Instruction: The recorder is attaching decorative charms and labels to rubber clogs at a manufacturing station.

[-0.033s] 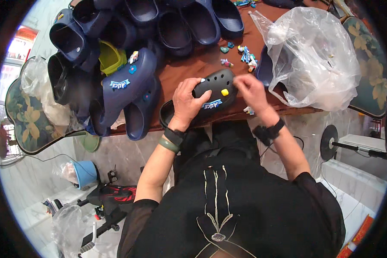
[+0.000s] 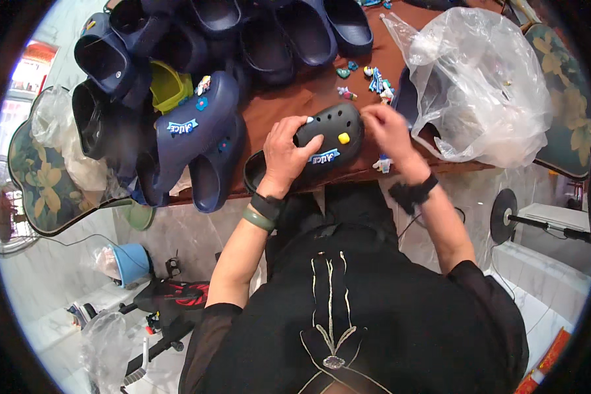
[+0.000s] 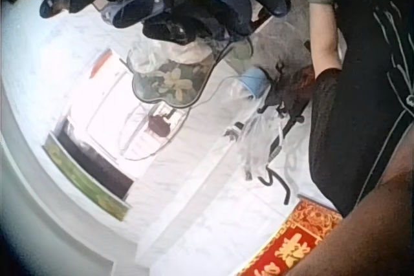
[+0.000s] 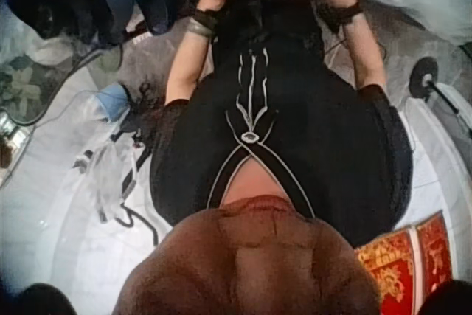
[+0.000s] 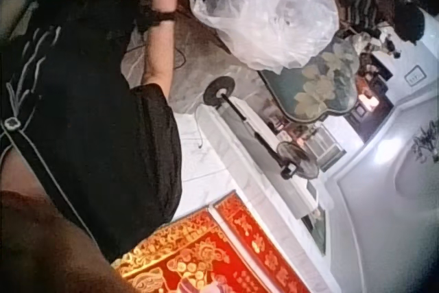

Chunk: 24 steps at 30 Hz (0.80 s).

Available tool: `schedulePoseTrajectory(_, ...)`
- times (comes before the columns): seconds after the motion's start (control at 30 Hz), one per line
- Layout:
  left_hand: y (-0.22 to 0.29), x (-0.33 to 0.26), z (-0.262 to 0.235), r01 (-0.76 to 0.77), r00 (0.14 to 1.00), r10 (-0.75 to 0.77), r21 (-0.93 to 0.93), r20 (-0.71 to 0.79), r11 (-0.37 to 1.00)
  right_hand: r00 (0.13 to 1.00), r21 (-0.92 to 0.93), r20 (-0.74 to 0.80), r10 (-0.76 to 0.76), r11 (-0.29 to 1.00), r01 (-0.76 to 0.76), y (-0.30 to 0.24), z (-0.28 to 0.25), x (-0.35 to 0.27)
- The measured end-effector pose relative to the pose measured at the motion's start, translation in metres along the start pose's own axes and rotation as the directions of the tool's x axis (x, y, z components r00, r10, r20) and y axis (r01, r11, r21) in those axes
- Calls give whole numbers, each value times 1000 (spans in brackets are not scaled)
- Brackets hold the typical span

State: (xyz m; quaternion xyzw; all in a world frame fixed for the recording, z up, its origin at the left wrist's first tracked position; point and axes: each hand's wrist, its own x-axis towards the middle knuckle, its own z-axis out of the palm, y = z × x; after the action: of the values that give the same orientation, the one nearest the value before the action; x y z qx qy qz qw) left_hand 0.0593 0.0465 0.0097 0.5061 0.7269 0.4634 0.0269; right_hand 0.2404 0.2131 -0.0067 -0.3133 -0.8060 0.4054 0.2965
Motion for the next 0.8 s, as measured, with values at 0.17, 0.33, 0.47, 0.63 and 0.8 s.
schedulePoseTrajectory(0.17,-11,0,1,79,997,-81,-95,-17,992,912,-263,409,-14,956,132,2,-54,21)
schedulePoseTrajectory(0.33,-4,5,0,116,993,-116,-96,2,989,768,-265,639,44,950,165,17,-61,-33)
schedulePoseTrajectory(0.47,-5,3,4,16,1000,-16,-28,-6,999,804,-321,591,58,932,169,16,-53,-36)
schedulePoseTrajectory(0.63,-1,-1,4,-3,1000,4,43,-17,999,818,-319,574,39,931,179,5,-54,-21)
schedulePoseTrajectory(0.8,-3,0,3,-16,1000,16,38,-22,999,957,-244,281,-69,960,140,-9,-46,5)
